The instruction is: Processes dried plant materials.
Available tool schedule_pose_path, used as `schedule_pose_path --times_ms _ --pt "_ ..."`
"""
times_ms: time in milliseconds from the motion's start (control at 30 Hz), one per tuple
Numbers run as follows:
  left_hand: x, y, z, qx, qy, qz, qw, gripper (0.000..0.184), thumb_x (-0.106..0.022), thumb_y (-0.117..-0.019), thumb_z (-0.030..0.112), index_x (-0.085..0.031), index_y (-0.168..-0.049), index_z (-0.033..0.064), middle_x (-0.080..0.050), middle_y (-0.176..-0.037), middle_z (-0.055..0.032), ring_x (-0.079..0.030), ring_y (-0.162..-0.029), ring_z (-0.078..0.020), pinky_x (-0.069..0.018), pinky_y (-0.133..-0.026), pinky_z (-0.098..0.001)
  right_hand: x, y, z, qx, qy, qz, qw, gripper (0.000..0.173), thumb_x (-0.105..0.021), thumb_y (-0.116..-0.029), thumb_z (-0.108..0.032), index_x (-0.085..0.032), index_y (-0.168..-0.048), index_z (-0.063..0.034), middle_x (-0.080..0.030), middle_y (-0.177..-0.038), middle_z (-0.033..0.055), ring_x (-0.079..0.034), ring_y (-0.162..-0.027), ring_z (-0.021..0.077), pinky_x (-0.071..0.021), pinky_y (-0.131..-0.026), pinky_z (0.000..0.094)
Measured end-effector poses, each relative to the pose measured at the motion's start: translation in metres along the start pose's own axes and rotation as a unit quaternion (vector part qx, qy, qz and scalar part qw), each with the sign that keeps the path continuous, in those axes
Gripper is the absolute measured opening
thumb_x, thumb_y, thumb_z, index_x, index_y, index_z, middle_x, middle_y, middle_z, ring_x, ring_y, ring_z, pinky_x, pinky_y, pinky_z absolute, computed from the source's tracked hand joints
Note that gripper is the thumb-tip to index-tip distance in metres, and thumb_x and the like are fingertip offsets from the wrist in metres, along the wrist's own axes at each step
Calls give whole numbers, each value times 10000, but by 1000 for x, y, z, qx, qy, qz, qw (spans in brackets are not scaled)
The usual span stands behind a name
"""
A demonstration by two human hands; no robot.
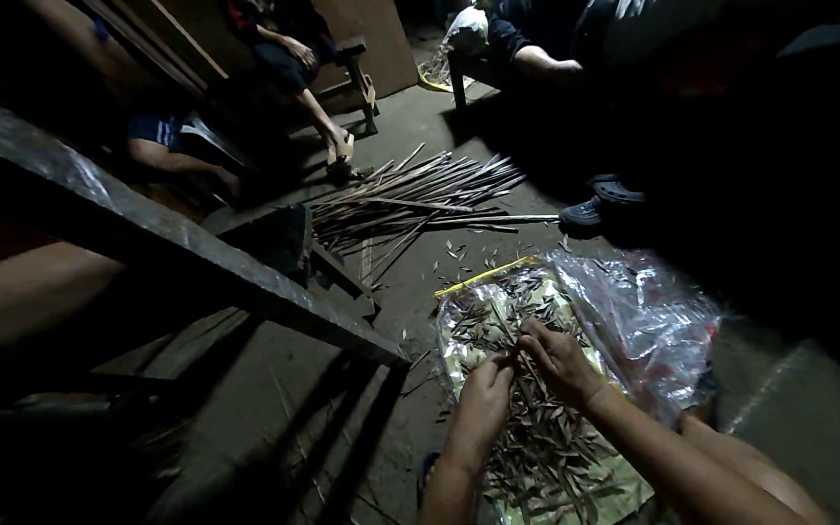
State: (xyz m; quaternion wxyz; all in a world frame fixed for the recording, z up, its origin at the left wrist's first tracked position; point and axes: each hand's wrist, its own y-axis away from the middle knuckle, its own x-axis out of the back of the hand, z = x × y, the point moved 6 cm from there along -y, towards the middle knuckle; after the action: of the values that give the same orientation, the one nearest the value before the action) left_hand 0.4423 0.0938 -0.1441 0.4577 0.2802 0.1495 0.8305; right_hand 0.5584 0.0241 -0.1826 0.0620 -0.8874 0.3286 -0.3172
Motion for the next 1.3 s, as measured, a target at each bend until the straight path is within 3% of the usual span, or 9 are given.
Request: schedule_pose_path --times_ms 233,400,567,667,767,867,967,1133,1300 --pt "-14 -7 14 60 -292 4 955 364 -383 -1123 213 -607 -1307 -9 -670 -1204 -238 -647 -1155 -381 -479 -1000 -553 -25 -1 16 -338 -257 -52 904 478 -268 -1134 -285 -609 -1187 46 -512 -801 46 -466 -652 116 -437 -638 306" --pt "-22 -12 13 66 -322 7 944 346 -404 -1114 200 -613 -1308 4 -681 -1183 -231 -657 -1142 -380 -491 -984 -550 -25 2 24 -362 -234 -77 899 498 -265 -1136 -323 -617 -1177 27 -520 -792 52 -469 -634 130 -435 -623 321" --pt "-30 -8 17 46 -310 7 950 339 -412 -1111 190 -632 -1284 0 -687 -1168 -226 -661 -1128 -375 -490 -981 -547 -18 2 35 -324 -146 -96 930 482 -312 -1125 -326 -626 -1258 14 -654 -1017 177 -617 -923 279 -484 -862 492" --pt "-16 8 24 -49 -209 73 974 285 -464 -1078 131 -685 -1156 -31 -701 -999 -180 -669 -904 -291 -520 -851 -478 -10 4 77 -371 -114 -110 915 525 -335 -1119 -377 -567 -1334 42 -645 -1172 273 -624 -1094 399 -454 -958 611" --pt "13 2 16 -40 -169 134 976 277 -451 -1090 136 -674 -1137 -21 -653 -904 -120 -584 -756 -192 -486 -732 -386 -16 6 81 -381 -153 -120 904 500 -311 -1125 -369 -535 -1251 60 -604 -1051 229 -597 -932 323 -480 -856 524" --pt "28 -9 14 20 -179 133 975 290 -434 -1107 164 -658 -1163 -12 -650 -953 -135 -594 -816 -217 -485 -786 -406 -19 3 48 -297 -202 -130 924 462 -312 -1121 -288 -454 -1461 -9 -625 -1133 186 -591 -861 217 -501 -807 411" --pt "30 -16 11 45 -191 88 977 300 -420 -1112 172 -651 -1178 -8 -642 -980 -141 -593 -847 -222 -482 -809 -406 -18 0 13 -106 -148 -118 976 638 -352 -1070 -374 -288 -1598 -21 -644 -849 122 -566 -666 212 -514 -673 440" --pt "16 -14 2 -18 -79 46 996 182 -550 -992 43 -676 -1120 13 -650 -989 -72 -601 -899 -121 -496 -813 -321 -19 4 -17 79 -68 -72 992 751 -285 -1044 -594 -601 -1339 20 -685 -741 134 -669 -607 279 -548 -560 493" --pt "12 -9 6 -22 0 66 998 155 -527 -1002 3 -679 -1015 26 -601 -836 10 -528 -710 -27 -450 -656 -211 -10 5 -19 158 21 -10 987 692 -253 -1061 -555 -685 -1010 -18 -585 -588 71 -622 -513 225 -508 -468 407"
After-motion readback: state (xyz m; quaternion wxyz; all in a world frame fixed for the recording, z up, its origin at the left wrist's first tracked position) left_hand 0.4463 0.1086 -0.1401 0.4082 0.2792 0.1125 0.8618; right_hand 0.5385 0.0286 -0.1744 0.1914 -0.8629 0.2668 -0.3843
